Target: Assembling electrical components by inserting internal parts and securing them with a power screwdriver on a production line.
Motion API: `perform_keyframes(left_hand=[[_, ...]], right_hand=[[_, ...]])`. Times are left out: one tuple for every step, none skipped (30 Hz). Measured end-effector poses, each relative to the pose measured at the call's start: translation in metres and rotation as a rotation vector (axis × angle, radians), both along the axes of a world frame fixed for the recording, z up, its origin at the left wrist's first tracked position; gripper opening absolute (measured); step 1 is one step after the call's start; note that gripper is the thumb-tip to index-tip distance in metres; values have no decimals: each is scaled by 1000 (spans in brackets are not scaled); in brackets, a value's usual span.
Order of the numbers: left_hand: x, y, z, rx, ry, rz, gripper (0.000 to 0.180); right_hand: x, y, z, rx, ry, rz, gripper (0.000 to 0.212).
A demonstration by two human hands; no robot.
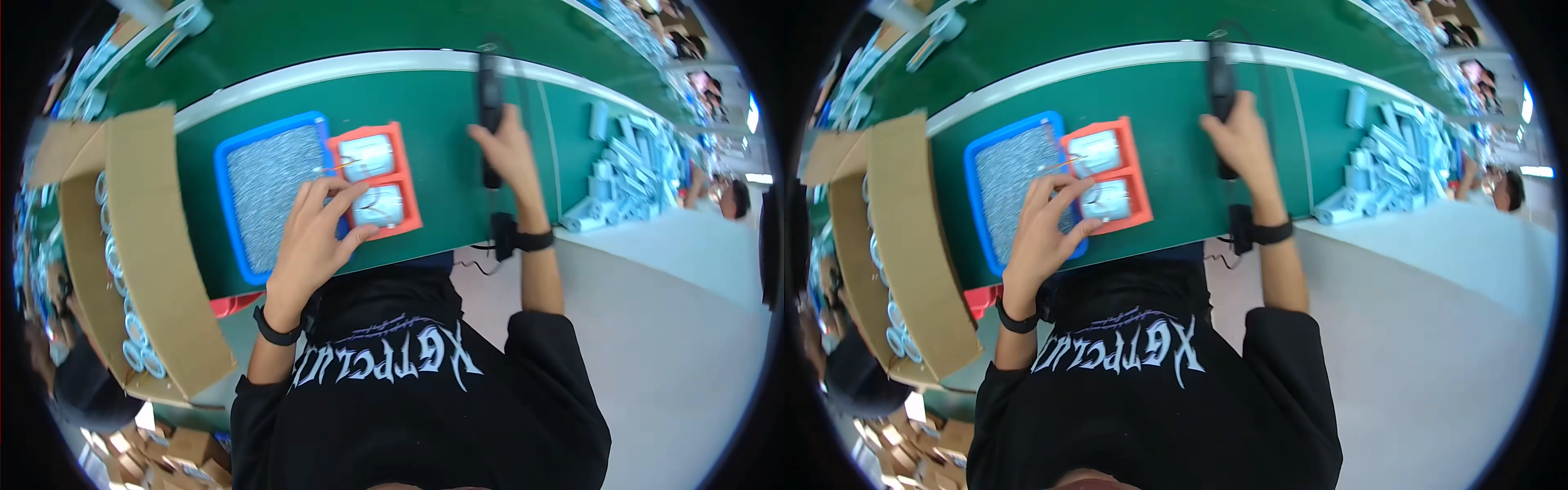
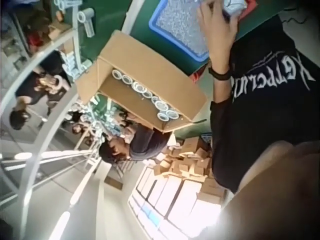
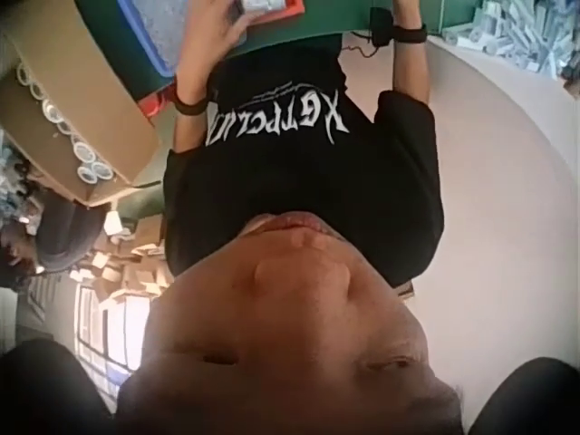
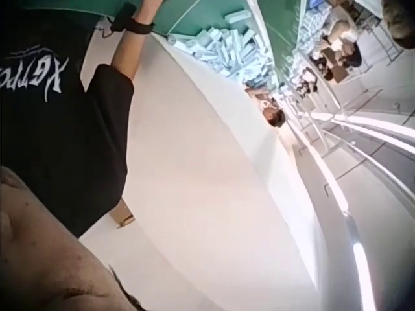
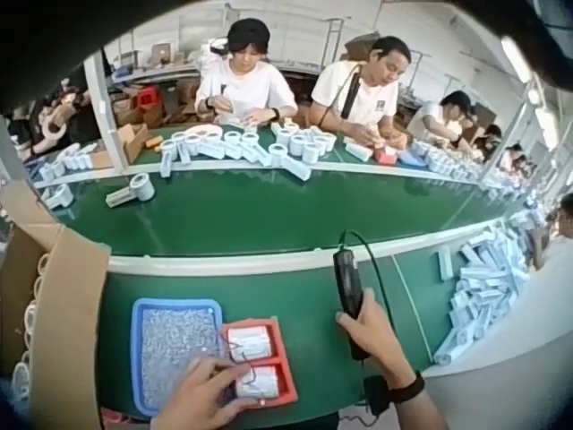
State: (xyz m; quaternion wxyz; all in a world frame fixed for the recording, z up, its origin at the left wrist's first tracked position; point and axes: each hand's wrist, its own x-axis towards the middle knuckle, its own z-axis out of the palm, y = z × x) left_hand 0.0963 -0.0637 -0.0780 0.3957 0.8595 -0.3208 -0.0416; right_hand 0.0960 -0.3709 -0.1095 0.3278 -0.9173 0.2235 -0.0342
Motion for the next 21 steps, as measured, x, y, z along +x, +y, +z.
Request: perform_keyframes(left_hand=[[-3, -9, -2, -26, 0, -38, 40], [-5, -11, -4, -9, 7, -25, 41], [-4, -15, -10, 1, 13, -22, 43], [-3, -19, -12, 12, 18, -17, 44], [-3, -18, -13, 1, 16, -37, 44], [-3, -16, -13, 20, -1, -42, 45], [-3, -13, -13, 40, -19, -43, 46], [-3, -14, -14, 56, -40, -45, 47], [-4, -17, -13, 44, -46, -63, 47], [-5, -19, -14, 25, -48, -60, 47], [-6, -21, -15, 7, -50, -55, 47], [-8, -23, -17, -9, -48, -56, 48], [-8, -23, -17, -18, -52, -71, 48], [-9, -22, -19, -18, -37, -68, 47], [-8, -22, -19, -20, -28, -61, 47], [-7, -23, -20, -22, -19, -57, 46], [-6, -24, -21, -26, -30, -56, 46], [-9, -21, -22, -27, -23, -37, 46], [-11, -19, -24, -26, -15, -20, 46], [-10, -18, -25, -25, -7, -2, 46], [-9, -19, -26, -30, -10, -17, 46]], right_hand=[[0, 1, -16, -62, -69, 27, 52], [2, 6, -33, -114, -140, 70, 55], [3, 10, -43, -137, -143, 39, 55], [4, 13, -52, -185, -157, 98, 55], [5, 18, -44, -226, -166, 166, 55], [8, 13, -29, -237, -165, 150, 55], [17, 3, -11, -48, -5, 164, 52], [26, -10, 7, 138, 148, 173, 50], [36, -43, 14, 99, 131, 114, 48], [50, -93, 22, 60, 113, 53, 46], [58, -152, 17, -208, -202, -62, 46], [59, -206, 16, -447, -236, -379, 58], [44, -237, 10, -512, -180, -610, 65], [30, -258, 1, -570, -124, -834, 74], [14, -271, -7, -548, 90, -881, 81], [0, -284, -16, -520, 304, -926, 87], [-4, -273, -15, -529, 397, -920, 85], [-11, -258, -12, -539, 497, -919, 83], [-13, -258, -15, -539, 493, -930, 83], [-17, -260, -24, -526, 451, -923, 76], [-23, -259, -30, -516, 412, -920, 69]])
